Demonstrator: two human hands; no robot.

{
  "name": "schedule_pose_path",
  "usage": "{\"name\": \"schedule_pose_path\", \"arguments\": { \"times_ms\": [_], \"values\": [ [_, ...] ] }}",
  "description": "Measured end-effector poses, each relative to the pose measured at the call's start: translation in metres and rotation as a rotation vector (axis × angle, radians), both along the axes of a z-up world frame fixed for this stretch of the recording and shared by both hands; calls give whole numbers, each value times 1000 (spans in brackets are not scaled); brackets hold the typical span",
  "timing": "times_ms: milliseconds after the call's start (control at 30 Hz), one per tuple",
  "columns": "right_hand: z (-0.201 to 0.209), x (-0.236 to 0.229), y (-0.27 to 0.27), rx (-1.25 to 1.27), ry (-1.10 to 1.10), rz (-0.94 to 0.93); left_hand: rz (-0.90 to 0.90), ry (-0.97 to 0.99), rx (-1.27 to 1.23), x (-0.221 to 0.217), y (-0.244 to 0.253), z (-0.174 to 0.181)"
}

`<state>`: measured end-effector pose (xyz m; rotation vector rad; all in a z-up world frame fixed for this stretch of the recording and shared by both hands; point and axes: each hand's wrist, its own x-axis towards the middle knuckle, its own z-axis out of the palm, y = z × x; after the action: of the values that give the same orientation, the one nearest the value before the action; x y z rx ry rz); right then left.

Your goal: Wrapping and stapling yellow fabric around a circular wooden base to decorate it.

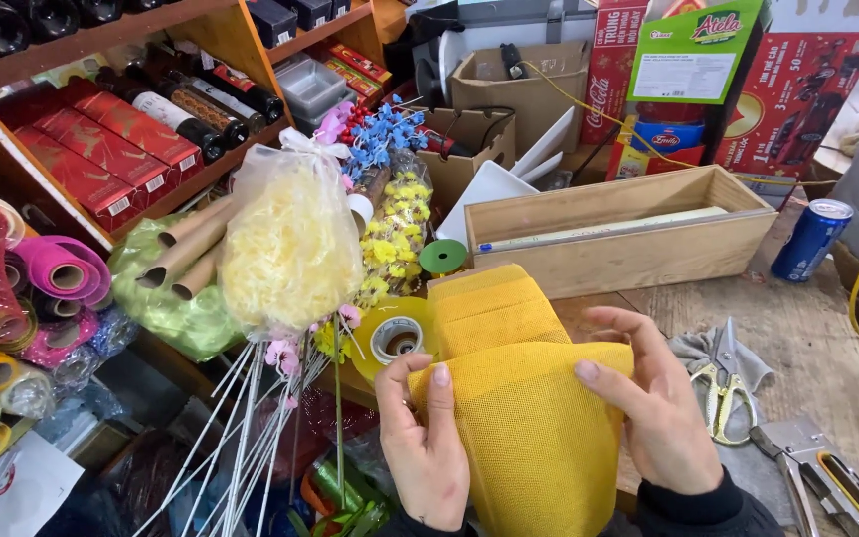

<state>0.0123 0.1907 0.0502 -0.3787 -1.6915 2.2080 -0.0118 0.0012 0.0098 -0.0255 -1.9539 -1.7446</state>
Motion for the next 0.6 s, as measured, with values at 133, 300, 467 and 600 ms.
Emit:
{"name": "schedule_pose_path", "arguments": {
  "times_ms": [133, 300, 467, 600],
  "values": [
    [-6, -6, 3, -60, -53, -7, -4, -27, -6, -1, -1, -1],
    [-50, -23, 20, -202, 103, 19, -39, -22, 70, -5, -4, -3],
    [-41, -20, 3, -265, 20, -21, 18, -22, 49, -6, -11, -11],
    [-74, -36, 17, -392, -2, 55, 111, 80, 219, -31, 4, -51]
  ]
}}
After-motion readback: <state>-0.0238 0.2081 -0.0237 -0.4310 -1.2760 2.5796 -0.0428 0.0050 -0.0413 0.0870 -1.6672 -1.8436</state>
